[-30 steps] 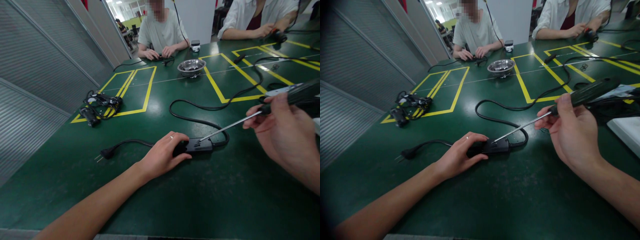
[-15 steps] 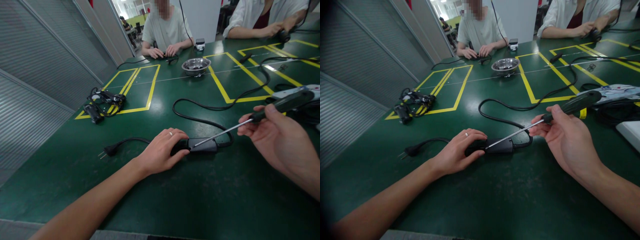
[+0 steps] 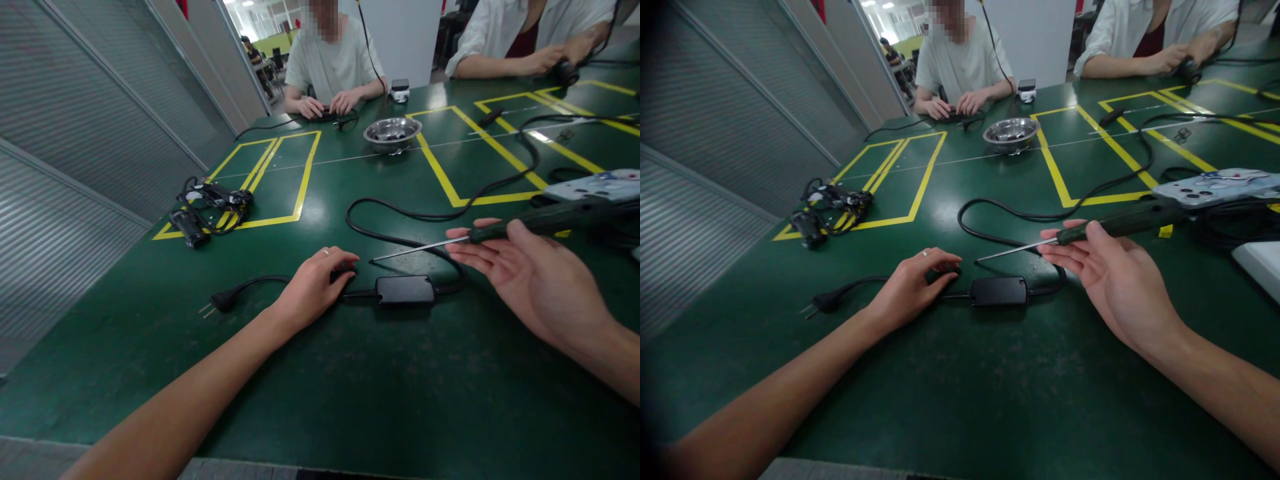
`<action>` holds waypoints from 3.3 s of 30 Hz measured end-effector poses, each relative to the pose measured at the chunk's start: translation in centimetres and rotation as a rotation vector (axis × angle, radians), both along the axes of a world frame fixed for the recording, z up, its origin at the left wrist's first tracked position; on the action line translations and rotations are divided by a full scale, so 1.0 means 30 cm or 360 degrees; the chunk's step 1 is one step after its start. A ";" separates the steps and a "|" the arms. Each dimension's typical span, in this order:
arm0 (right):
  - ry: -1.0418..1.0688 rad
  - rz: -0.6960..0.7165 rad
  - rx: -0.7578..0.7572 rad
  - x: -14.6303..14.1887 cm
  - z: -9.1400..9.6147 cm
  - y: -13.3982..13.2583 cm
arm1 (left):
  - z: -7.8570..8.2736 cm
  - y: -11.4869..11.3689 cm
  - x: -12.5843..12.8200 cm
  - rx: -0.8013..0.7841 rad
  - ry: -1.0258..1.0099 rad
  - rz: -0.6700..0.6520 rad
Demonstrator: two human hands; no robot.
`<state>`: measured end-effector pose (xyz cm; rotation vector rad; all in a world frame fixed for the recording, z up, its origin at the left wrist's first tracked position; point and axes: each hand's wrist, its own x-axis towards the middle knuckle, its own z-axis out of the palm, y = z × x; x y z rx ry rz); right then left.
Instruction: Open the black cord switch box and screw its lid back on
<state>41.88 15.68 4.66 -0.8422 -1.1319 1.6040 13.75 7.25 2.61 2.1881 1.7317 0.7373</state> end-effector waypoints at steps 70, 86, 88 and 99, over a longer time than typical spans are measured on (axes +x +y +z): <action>0.0099 -0.0304 0.0006 0.015 0.027 0.023 | 0.017 -0.045 0.044 0.0416 0.0069 -0.0559; 0.0011 -0.0295 0.0509 0.020 0.058 -0.029 | 0.019 -0.039 0.057 0.0050 -0.0002 -0.0522; -0.0038 -0.0291 0.0624 0.021 0.060 -0.039 | 0.020 -0.038 0.058 0.0027 -0.0019 -0.0524; -0.0020 -0.0256 0.0671 0.037 0.050 -0.013 | 0.025 -0.038 0.059 -0.0044 -0.0063 -0.0523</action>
